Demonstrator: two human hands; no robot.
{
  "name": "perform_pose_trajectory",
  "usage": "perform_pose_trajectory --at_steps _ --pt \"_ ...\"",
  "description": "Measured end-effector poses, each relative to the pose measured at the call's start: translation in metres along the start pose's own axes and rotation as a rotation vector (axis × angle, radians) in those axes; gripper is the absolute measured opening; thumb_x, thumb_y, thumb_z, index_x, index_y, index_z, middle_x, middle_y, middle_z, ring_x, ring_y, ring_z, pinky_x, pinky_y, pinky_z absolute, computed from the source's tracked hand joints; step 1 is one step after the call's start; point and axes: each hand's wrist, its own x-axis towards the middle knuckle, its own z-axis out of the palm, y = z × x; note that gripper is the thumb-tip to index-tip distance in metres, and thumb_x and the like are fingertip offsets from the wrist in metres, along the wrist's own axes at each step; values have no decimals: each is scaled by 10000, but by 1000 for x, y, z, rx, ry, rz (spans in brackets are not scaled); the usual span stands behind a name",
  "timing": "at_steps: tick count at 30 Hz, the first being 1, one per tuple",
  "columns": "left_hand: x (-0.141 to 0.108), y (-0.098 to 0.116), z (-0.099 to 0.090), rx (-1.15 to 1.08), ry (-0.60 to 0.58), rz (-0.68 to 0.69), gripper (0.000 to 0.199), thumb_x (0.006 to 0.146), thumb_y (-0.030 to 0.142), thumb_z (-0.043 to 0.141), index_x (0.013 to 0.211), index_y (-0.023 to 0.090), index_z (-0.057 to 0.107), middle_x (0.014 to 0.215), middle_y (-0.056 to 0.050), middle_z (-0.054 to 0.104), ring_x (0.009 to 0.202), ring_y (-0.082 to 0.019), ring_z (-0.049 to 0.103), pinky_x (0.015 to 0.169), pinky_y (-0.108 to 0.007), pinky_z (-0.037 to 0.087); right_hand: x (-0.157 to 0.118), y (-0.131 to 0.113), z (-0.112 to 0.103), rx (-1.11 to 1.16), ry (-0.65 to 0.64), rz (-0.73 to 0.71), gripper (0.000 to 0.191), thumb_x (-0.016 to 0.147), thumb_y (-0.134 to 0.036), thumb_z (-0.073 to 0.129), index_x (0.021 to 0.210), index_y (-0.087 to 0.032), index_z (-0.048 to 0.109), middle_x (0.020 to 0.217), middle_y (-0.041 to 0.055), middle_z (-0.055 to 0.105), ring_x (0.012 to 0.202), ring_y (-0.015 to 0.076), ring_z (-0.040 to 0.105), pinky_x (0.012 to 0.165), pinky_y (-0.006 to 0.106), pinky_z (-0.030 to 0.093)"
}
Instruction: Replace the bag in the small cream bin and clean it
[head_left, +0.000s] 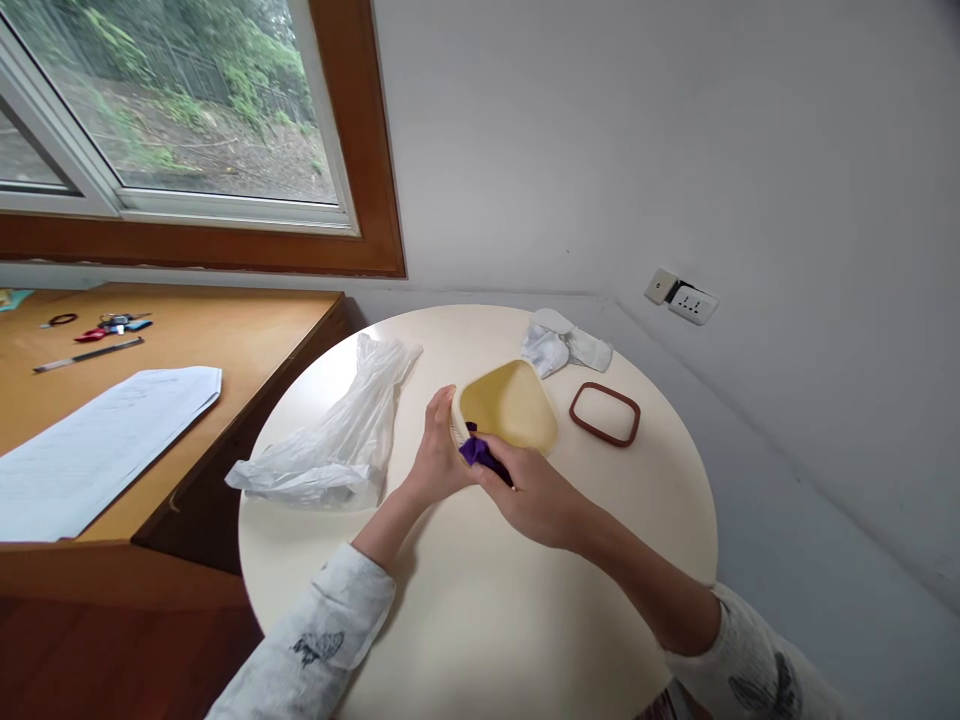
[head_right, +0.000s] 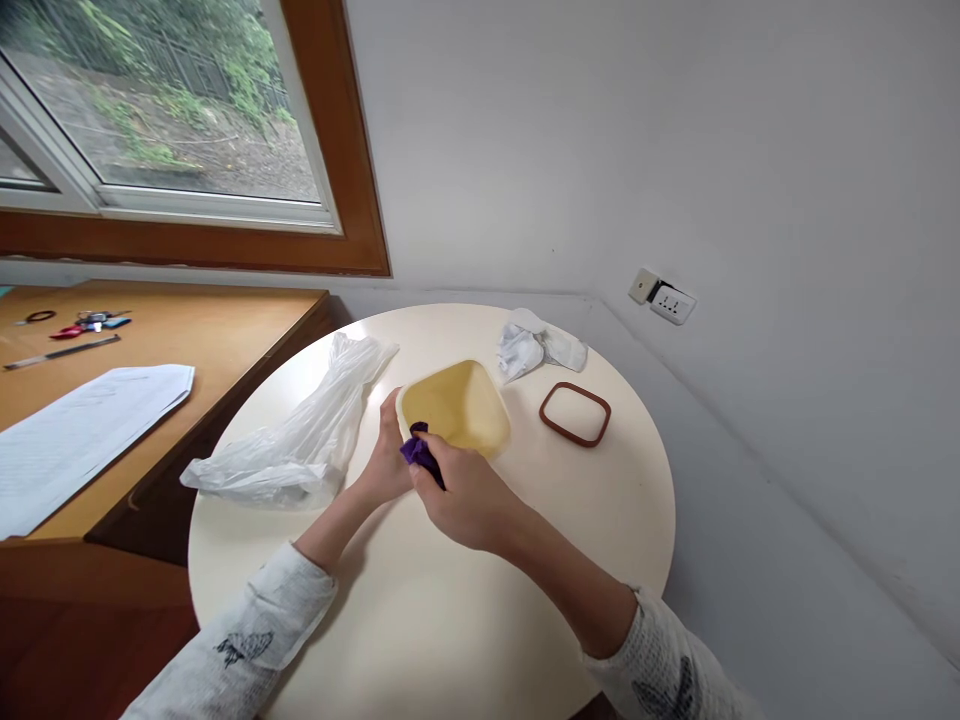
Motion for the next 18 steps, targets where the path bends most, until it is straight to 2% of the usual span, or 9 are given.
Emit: perform_pose_trajectory --at_steps 3,8,12,16,18 --pt "0 -1 -2 -14 -27 -16 1026 606 328 727 1376 231 56 1347 -176 212 1287 -322 229 1011 -516 312 -3 2 -1 -133 -42 -23 201 881 -336 396 986 -189 483 803 30 571 715 149 517 638 272 388" --pt "1 0 -4 -43 -53 -1 1156 488 390 789 1375 224 66 1357 -173 200 1286 -342 227 1019 -529 301 -3 4 -5 -266 -123 -40 205 862 -373 443 905 -176 476 760 24 566 665 147 520 597 260 378" --pt "2 1 -5 -50 -70 17 1200 462 375 803 1383 242 46 1362 -167 188 1299 -348 202 1037 -539 274 0 7 -6 -382 -161 -25 245 874 -405 425 876 -170 493 748 30 574 667 157 536 585 260 378" --pt "2 2 -7 -71 -95 1 1193 479 294 792 1394 251 27 1394 -163 168 1316 -348 180 1050 -539 257 5 16 2 -622 -138 -104 313 881 -434 404 877 -148 533 795 71 606 773 200 567 741 323 398" --pt "1 1 -8 -74 -115 -7 1164 506 213 762 1401 257 18 1426 -158 148 1332 -346 160 1058 -540 240 9 22 7 -705 -127 -128 318 892 -420 383 865 -146 544 811 80 616 785 204 574 763 329 394"
